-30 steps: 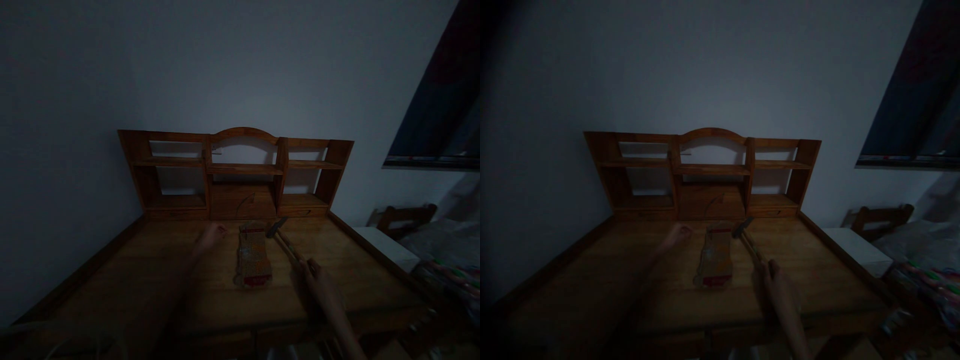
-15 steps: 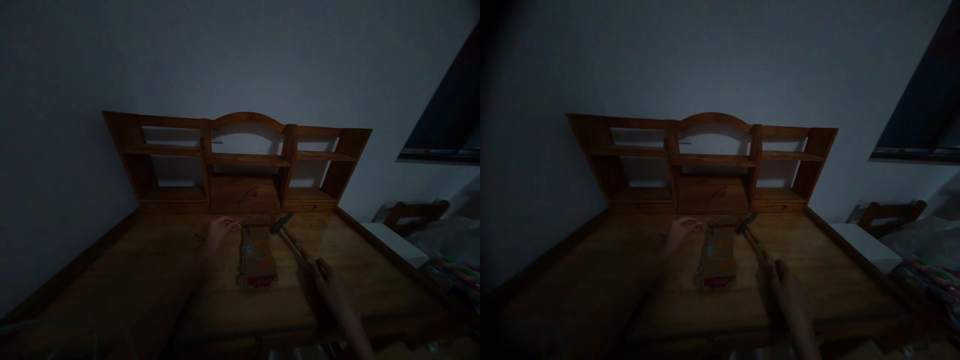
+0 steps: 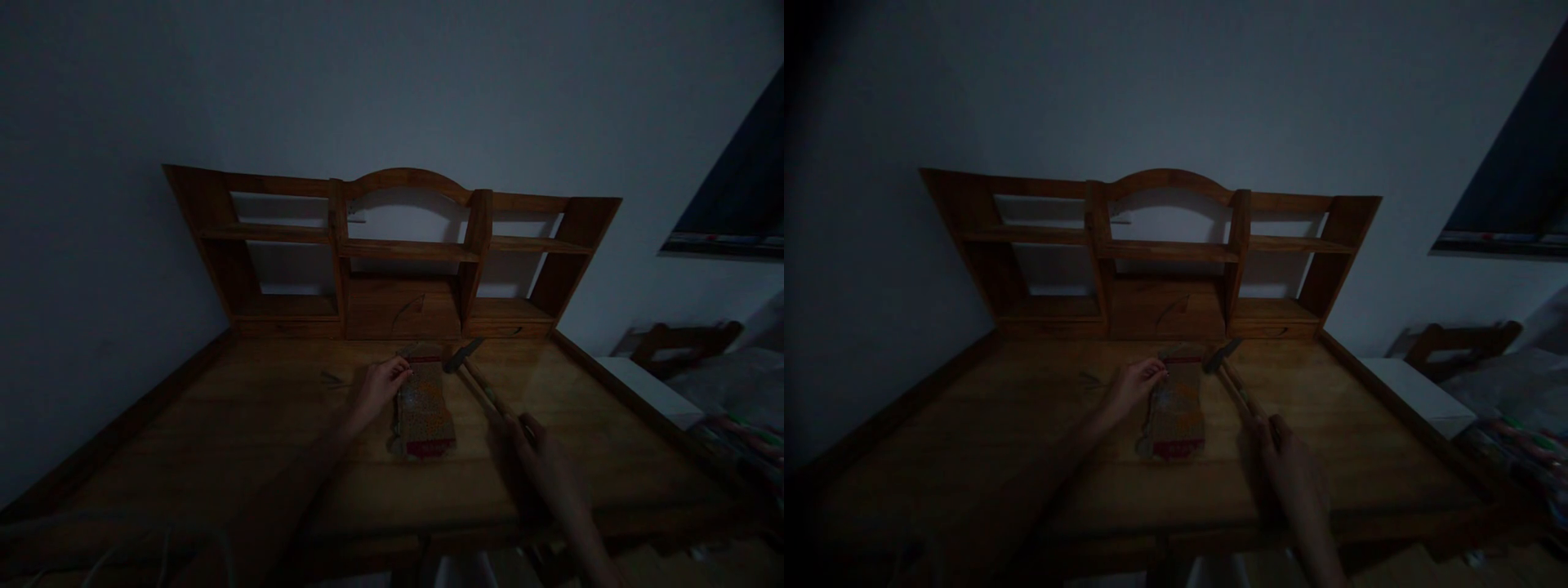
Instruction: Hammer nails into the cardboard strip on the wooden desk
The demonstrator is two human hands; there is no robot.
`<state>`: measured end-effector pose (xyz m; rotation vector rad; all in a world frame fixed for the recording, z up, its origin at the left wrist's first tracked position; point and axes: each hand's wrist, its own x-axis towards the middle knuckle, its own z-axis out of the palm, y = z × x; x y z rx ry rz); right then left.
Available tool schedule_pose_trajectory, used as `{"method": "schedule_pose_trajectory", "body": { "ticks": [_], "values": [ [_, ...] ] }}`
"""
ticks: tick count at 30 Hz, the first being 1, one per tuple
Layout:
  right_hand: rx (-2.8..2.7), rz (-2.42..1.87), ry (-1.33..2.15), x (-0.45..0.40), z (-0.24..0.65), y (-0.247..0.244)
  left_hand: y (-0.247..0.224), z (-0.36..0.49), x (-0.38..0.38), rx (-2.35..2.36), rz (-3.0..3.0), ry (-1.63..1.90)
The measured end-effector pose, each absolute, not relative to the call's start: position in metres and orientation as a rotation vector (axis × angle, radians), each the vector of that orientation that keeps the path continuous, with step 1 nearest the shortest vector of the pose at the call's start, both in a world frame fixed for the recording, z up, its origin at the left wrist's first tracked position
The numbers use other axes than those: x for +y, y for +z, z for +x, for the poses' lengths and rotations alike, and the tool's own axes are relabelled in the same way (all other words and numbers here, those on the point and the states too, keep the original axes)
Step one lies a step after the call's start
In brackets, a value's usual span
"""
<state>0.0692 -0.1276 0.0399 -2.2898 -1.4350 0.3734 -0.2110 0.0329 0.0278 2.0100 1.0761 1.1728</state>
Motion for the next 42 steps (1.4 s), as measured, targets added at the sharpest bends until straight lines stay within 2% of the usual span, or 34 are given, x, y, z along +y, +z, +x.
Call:
{"method": "schedule_pose_trajectory", "body": {
  "ticks": [5,13,18,27,35,42],
  "values": [
    [-1.444,-2.301,0.358,-0.128,0.069,0.040,0.032,-0.210,0.028,1.113,2.056,1.132],
    [-1.431,-2.235,0.286,-0.135,0.063,0.043,0.006,-0.208,0.044,1.076,1.839,1.184],
    [-1.441,-2.126,0.192,-0.147,0.050,0.063,0.003,-0.206,0.050,1.098,1.803,1.215],
    [-1.717,-2.195,-0.416,-0.160,0.015,0.114,0.012,-0.206,0.042,1.102,1.871,1.218],
    [-1.871,-2.247,-0.326,-0.158,0.002,0.101,0.012,-0.206,0.043,1.109,1.858,1.199],
    [-1.807,-2.252,-0.417,-0.163,-0.004,0.104,0.004,-0.203,0.048,1.125,1.841,1.202]
  ]
}}
